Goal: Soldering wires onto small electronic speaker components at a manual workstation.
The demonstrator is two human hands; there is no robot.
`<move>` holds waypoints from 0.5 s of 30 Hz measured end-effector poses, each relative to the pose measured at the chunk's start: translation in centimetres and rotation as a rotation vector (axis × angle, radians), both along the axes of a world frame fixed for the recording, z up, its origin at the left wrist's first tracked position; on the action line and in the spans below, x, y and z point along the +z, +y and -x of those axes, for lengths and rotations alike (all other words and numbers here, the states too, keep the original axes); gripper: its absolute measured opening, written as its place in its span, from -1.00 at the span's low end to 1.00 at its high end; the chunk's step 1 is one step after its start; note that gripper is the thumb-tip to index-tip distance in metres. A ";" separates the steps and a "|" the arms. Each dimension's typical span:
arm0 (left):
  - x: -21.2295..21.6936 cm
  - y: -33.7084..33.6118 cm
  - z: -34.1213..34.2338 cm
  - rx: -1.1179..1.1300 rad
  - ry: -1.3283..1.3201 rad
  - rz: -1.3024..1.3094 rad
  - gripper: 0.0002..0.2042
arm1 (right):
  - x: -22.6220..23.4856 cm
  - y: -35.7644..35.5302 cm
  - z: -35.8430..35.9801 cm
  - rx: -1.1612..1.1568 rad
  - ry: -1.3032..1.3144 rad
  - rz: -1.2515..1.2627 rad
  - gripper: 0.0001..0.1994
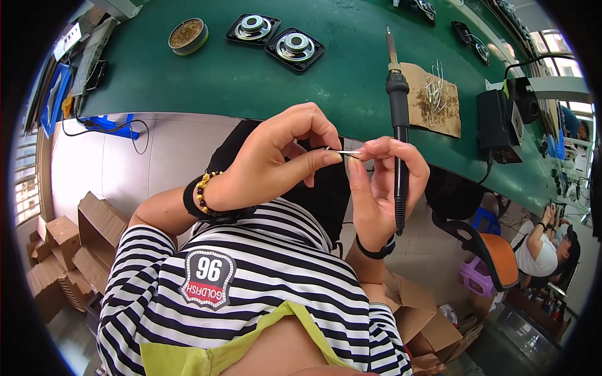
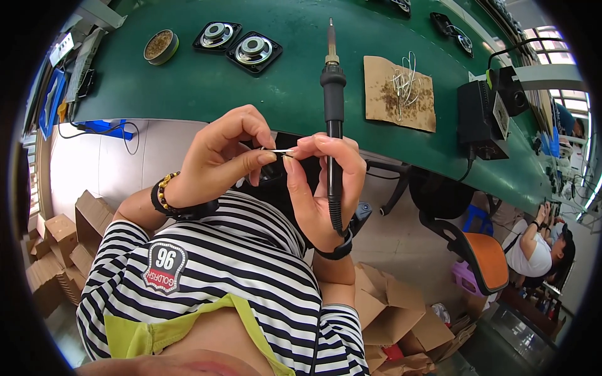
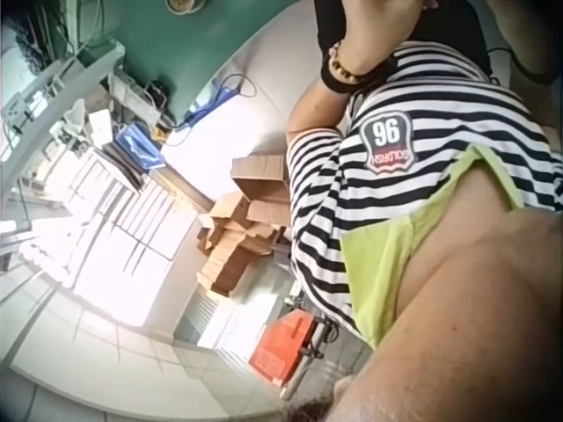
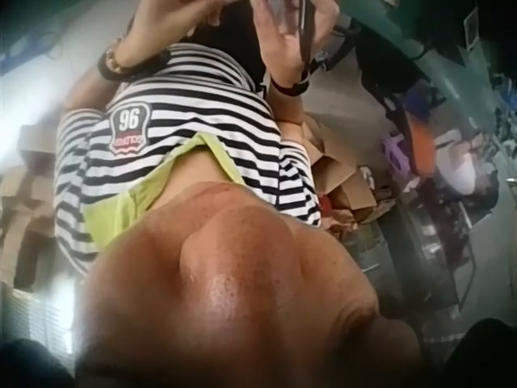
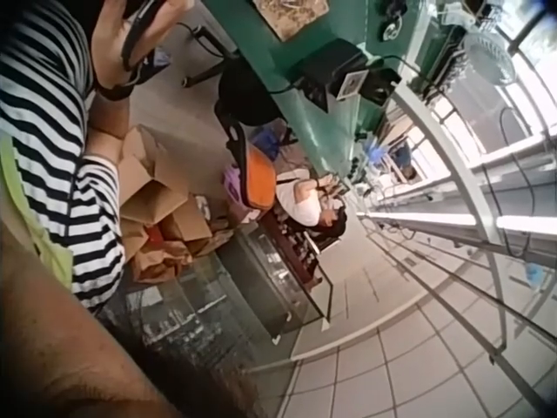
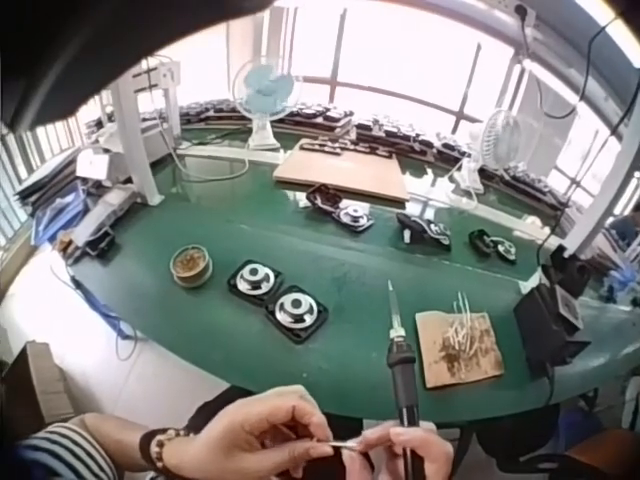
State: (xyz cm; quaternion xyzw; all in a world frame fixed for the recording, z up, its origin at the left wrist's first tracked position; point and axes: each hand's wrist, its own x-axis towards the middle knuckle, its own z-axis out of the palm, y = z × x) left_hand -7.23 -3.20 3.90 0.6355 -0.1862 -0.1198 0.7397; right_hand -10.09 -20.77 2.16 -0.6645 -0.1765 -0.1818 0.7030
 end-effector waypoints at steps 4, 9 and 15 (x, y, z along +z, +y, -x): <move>1.0 1.0 0.2 0.004 -0.058 -0.089 -0.89 | 0.0 0.1 0.0 0.015 -0.043 -0.024 -0.42; 3.0 5.8 -0.1 0.122 -0.235 -0.353 -0.88 | 0.1 -0.7 0.4 -0.014 -0.052 -0.081 -0.43; 4.8 14.6 -3.3 0.487 -0.434 -0.826 -0.95 | -0.3 -1.4 0.4 -0.060 -0.024 -0.061 -0.46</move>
